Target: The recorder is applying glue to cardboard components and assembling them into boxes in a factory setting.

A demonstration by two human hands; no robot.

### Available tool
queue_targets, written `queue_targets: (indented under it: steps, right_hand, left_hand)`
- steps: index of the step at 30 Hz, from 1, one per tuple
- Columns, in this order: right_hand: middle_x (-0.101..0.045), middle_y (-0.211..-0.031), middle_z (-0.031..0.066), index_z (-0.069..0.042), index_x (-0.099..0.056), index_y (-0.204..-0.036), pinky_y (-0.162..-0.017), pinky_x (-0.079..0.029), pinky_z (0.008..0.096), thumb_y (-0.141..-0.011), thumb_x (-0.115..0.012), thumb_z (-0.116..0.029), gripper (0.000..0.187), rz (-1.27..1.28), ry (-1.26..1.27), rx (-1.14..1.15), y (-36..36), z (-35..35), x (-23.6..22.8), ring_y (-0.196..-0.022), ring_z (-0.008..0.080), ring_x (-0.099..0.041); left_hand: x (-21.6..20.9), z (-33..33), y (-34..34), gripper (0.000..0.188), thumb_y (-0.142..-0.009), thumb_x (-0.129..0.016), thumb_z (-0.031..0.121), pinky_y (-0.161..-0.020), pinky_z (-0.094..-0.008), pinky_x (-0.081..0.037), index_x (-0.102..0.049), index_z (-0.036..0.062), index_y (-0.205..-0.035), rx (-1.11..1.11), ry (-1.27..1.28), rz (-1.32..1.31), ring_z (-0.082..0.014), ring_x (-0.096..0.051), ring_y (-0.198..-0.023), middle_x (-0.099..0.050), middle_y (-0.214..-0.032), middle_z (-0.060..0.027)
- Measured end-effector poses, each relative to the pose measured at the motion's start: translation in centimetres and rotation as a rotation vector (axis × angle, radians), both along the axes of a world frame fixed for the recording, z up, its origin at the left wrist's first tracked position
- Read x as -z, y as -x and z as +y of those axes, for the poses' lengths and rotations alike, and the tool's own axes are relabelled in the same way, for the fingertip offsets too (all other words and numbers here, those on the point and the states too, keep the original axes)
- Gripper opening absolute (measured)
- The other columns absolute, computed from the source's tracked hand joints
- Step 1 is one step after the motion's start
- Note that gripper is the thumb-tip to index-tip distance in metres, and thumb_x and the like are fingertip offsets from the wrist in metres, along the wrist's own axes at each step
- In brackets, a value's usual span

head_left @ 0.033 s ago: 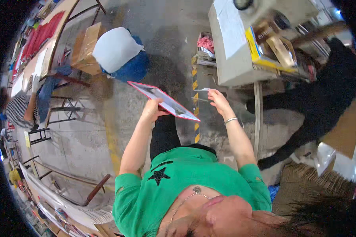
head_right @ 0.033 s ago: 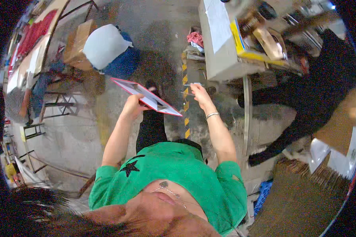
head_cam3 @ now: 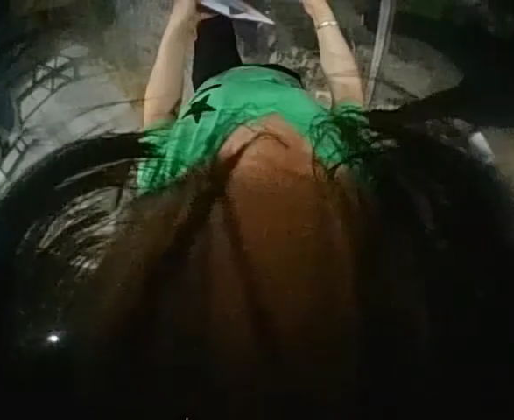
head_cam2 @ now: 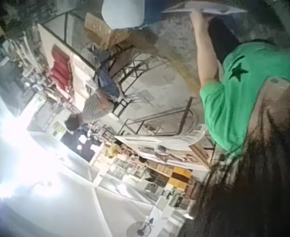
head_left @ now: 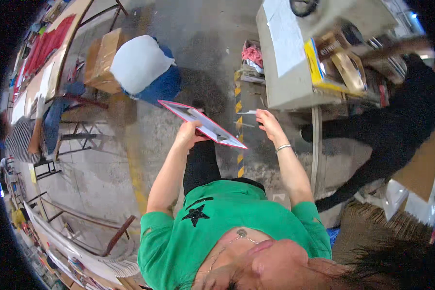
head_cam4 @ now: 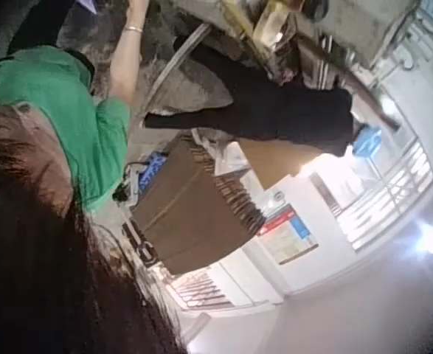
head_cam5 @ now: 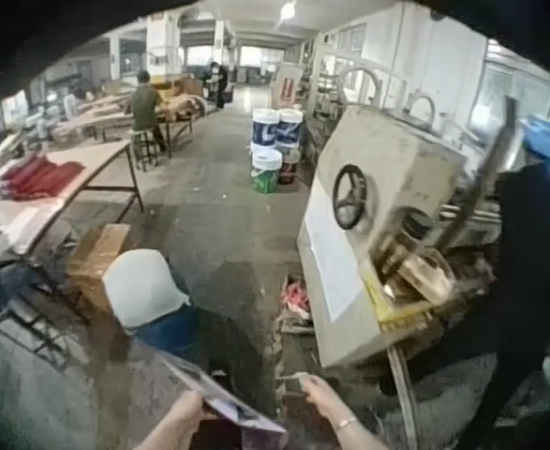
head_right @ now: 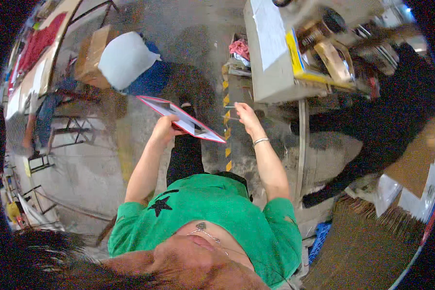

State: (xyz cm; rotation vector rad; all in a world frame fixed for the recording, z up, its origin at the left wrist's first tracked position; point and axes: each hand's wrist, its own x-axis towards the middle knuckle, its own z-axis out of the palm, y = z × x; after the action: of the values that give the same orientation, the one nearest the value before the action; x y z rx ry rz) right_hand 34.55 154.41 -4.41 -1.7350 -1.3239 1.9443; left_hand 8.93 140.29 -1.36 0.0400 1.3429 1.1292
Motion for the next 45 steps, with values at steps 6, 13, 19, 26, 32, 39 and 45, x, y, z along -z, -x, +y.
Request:
queue_targets:
  steps: [6,13,19,26,32,39,45]
  right_hand:
    - [-0.057,-0.089,0.0022,-0.008,-0.055,-0.107,-0.070,-0.040,0.0276,-0.082,-0.056,-0.042,0.042,-0.308,-0.020,0.116,3.7,17.0,13.4,-0.081,0.0155,-0.050]
    - [-0.063,-0.090,0.0154,0.002,-0.059,-0.094,-0.077,-0.043,0.0337,-0.082,-0.056,-0.032,0.037,-0.548,-0.141,0.021,9.5,31.2,26.1,-0.086,0.0238,-0.057]
    - [-0.061,-0.095,0.0219,-0.003,-0.061,-0.098,-0.079,-0.046,0.0399,-0.078,-0.051,-0.018,0.027,-0.821,-0.210,-0.137,8.4,37.9,40.0,-0.095,0.0358,-0.057]
    - [-0.051,-0.079,0.0170,0.002,-0.052,-0.088,-0.071,-0.040,0.0358,-0.076,-0.049,-0.006,0.015,-0.698,-0.427,0.212,10.0,40.6,44.5,-0.077,0.0284,-0.051]
    - [-0.042,-0.068,-0.0019,-0.002,-0.044,-0.071,-0.062,-0.035,0.0287,-0.085,-0.057,-0.016,0.024,-0.491,-0.373,0.543,13.2,36.5,39.7,-0.066,0.0115,-0.037]
    - [-0.054,-0.086,0.0040,0.002,-0.051,-0.096,-0.069,-0.043,0.0270,-0.084,-0.058,-0.009,0.018,-0.562,-0.339,0.315,12.4,37.2,27.0,-0.075,0.0117,-0.051]
    - [-0.056,-0.087,0.0012,-0.002,-0.052,-0.105,-0.067,-0.044,0.0220,-0.086,-0.055,-0.007,0.020,-0.151,-0.013,-0.047,19.9,32.6,26.2,-0.076,0.0074,-0.051]
  left_hand:
    - [10.0,20.0,6.6,0.039,-0.066,-0.043,-0.004,-0.064,-0.0549,-0.052,-0.044,0.0013,-0.105,-0.053,0.175,-0.072,-0.0372,-0.059,-0.087,-0.054,-0.096,-0.0192]
    - [22.2,33.2,13.5,0.008,-0.068,-0.040,-0.004,-0.065,-0.0528,-0.053,-0.043,-0.0077,-0.075,-0.322,0.416,0.015,-0.0405,-0.058,-0.074,-0.050,-0.075,-0.0173]
    - [30.5,34.8,15.0,0.036,-0.069,-0.040,-0.004,-0.073,-0.0546,-0.051,-0.038,-0.0058,-0.105,-0.341,0.522,-0.066,-0.0395,-0.051,-0.098,-0.045,-0.101,-0.0216]
    - [32.8,38.1,13.7,0.044,-0.073,-0.044,0.000,-0.076,-0.0582,-0.049,-0.034,-0.0126,-0.115,-0.512,0.624,-0.021,-0.0435,-0.049,-0.100,-0.043,-0.109,-0.0237]
    - [34.1,37.6,14.4,0.044,-0.075,-0.045,0.002,-0.076,-0.0598,-0.048,-0.035,-0.0139,-0.115,-0.601,0.622,0.044,-0.0444,-0.050,-0.099,-0.044,-0.112,-0.0256]
    - [32.3,43.0,12.5,0.039,-0.076,-0.046,0.004,-0.073,-0.0522,-0.051,-0.041,-0.0031,-0.115,-0.651,0.602,0.034,-0.0339,-0.052,-0.097,-0.047,-0.109,-0.0175]
    - [32.0,42.5,11.3,0.043,-0.078,-0.045,0.004,-0.076,-0.0505,-0.050,-0.038,-0.0005,-0.120,-0.639,0.524,0.044,-0.0332,-0.050,-0.102,-0.046,-0.114,-0.0157]
